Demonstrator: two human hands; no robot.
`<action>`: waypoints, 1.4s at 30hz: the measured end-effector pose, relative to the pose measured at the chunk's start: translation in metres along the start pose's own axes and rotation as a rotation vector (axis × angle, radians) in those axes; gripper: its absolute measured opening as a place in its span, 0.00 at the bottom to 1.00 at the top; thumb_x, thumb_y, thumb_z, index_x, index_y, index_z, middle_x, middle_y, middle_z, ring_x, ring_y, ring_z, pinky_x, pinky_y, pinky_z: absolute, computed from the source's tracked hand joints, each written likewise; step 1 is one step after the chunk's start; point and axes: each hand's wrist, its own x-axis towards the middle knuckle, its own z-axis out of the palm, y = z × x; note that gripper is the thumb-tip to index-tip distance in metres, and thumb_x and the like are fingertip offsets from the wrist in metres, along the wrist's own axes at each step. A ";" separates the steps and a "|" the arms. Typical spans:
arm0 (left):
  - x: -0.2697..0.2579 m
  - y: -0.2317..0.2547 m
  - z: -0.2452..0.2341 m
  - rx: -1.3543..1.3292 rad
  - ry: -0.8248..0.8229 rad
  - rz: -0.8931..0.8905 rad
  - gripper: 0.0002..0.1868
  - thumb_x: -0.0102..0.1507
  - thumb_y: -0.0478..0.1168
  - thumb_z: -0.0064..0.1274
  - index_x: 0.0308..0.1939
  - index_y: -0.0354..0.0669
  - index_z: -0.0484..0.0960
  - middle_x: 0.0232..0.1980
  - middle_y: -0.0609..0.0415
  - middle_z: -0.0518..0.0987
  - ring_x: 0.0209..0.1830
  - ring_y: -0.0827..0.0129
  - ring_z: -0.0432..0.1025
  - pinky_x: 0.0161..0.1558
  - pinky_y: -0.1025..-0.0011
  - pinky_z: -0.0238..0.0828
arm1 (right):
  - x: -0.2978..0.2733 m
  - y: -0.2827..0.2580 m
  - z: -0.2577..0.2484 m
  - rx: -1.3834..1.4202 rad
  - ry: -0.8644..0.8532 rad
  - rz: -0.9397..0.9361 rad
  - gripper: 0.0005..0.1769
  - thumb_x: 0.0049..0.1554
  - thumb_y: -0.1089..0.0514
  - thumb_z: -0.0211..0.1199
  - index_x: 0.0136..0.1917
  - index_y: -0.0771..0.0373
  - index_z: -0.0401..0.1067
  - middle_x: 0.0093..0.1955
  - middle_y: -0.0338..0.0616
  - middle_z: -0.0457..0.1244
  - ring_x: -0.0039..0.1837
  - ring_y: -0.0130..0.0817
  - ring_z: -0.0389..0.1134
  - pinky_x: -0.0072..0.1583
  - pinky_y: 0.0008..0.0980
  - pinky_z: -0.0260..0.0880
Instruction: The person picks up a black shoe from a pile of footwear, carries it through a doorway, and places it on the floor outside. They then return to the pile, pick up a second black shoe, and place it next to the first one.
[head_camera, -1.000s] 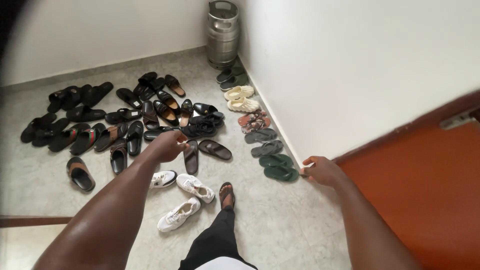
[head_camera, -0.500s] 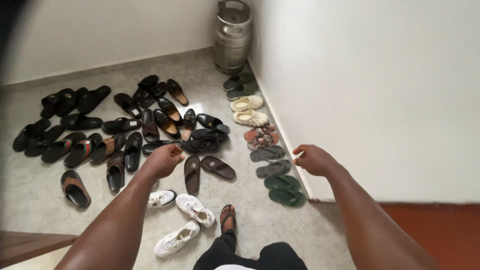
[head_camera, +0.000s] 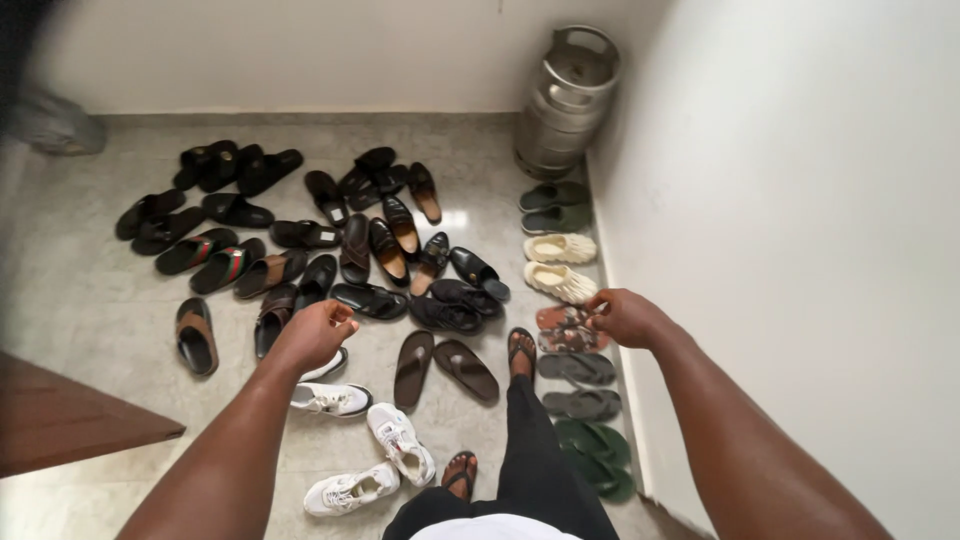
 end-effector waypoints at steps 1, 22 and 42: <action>0.010 0.002 -0.002 0.003 0.015 -0.016 0.26 0.71 0.52 0.65 0.68 0.41 0.88 0.65 0.45 0.91 0.64 0.52 0.86 0.66 0.56 0.80 | 0.027 0.001 -0.009 0.039 -0.025 -0.017 0.25 0.67 0.53 0.71 0.77 0.56 0.79 0.67 0.50 0.78 0.65 0.44 0.81 0.68 0.46 0.79; 0.153 0.047 0.049 0.007 0.012 -0.313 0.27 0.69 0.52 0.66 0.68 0.43 0.87 0.71 0.45 0.88 0.71 0.50 0.82 0.71 0.54 0.78 | 0.366 0.009 -0.009 -0.005 -0.360 -0.119 0.23 0.68 0.54 0.68 0.74 0.58 0.80 0.61 0.49 0.80 0.55 0.43 0.82 0.60 0.45 0.81; 0.398 -0.093 0.236 0.050 -0.107 -0.207 0.28 0.70 0.49 0.66 0.73 0.48 0.82 0.74 0.44 0.80 0.77 0.45 0.72 0.77 0.50 0.68 | 0.603 0.010 0.256 -0.033 -0.397 -0.011 0.24 0.71 0.46 0.69 0.70 0.65 0.85 0.56 0.57 0.81 0.59 0.46 0.81 0.65 0.45 0.78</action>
